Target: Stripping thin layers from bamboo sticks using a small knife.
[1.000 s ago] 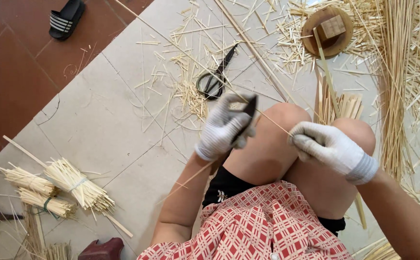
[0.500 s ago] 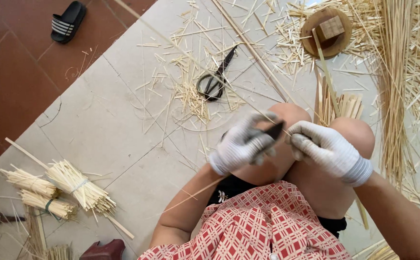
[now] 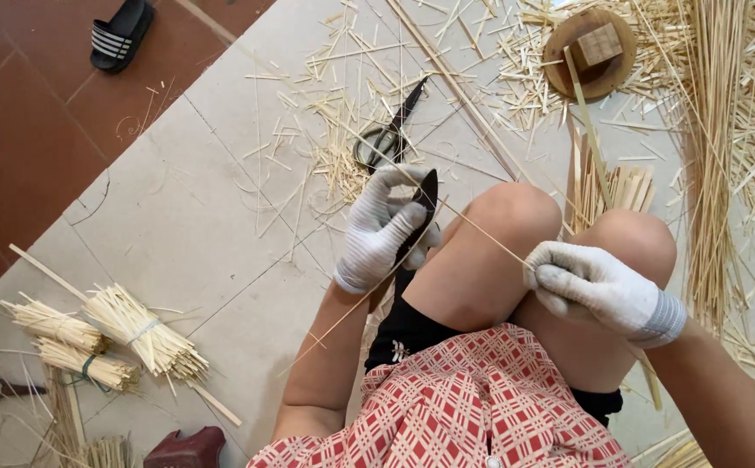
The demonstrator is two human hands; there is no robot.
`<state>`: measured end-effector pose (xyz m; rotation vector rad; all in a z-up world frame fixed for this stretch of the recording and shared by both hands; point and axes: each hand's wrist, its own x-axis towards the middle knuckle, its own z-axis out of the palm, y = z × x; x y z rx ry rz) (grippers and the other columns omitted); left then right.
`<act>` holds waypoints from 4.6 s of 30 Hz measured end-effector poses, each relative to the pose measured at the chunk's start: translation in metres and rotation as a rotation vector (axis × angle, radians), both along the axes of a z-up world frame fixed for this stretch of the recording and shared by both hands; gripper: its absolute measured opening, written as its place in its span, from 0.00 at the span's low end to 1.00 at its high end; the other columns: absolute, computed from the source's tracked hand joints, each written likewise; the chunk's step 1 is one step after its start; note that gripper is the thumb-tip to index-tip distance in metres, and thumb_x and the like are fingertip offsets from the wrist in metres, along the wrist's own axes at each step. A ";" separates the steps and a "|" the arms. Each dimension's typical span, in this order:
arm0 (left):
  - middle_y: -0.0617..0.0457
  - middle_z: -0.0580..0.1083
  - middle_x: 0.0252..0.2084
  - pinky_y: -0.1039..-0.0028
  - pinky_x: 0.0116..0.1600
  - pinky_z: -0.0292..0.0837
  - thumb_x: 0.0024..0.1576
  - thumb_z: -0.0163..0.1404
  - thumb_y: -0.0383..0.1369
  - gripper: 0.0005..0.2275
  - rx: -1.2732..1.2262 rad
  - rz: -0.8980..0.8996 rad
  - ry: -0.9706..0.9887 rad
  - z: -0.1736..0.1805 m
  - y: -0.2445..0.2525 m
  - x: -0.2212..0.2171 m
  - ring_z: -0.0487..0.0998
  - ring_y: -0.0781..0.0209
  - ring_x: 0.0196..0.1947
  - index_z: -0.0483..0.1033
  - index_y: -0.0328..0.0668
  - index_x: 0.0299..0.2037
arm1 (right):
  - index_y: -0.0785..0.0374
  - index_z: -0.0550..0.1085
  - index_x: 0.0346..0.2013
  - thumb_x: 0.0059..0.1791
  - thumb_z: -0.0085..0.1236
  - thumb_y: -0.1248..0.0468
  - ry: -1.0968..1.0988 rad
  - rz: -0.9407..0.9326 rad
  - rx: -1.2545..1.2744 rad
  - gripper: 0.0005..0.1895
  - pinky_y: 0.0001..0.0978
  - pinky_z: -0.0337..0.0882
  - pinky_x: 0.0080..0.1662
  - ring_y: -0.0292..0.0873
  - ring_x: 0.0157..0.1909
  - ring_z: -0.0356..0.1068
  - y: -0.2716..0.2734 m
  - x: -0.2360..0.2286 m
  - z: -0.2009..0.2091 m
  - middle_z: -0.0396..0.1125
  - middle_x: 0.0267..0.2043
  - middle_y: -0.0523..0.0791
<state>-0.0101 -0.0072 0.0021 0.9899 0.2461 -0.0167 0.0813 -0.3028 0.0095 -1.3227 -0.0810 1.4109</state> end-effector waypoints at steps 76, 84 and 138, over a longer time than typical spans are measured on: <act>0.44 0.77 0.31 0.79 0.23 0.63 0.65 0.48 0.29 0.24 -0.039 -0.181 0.121 -0.062 0.000 0.001 0.69 0.69 0.17 0.60 0.42 0.72 | 0.65 0.76 0.40 0.55 0.49 0.62 -0.485 0.042 -0.159 0.11 0.26 0.67 0.32 0.32 0.28 0.63 0.017 0.007 -0.020 0.66 0.26 0.39; 0.43 0.75 0.27 0.79 0.18 0.61 0.64 0.52 0.29 0.17 -0.042 0.039 0.039 -0.045 0.029 0.009 0.68 0.68 0.14 0.64 0.38 0.61 | 0.64 0.74 0.38 0.54 0.49 0.56 -0.129 0.079 -0.157 0.14 0.25 0.52 0.25 0.31 0.21 0.51 -0.016 0.005 -0.027 0.59 0.22 0.40; 0.40 0.70 0.29 0.68 0.24 0.67 0.55 0.48 0.27 0.32 0.951 -0.325 0.972 -0.297 0.095 -0.096 0.70 0.56 0.20 0.52 0.55 0.72 | 0.49 0.77 0.54 0.46 0.58 0.55 -1.091 0.225 -0.706 0.21 0.50 0.72 0.52 0.59 0.50 0.72 -0.041 0.124 -0.423 0.73 0.50 0.53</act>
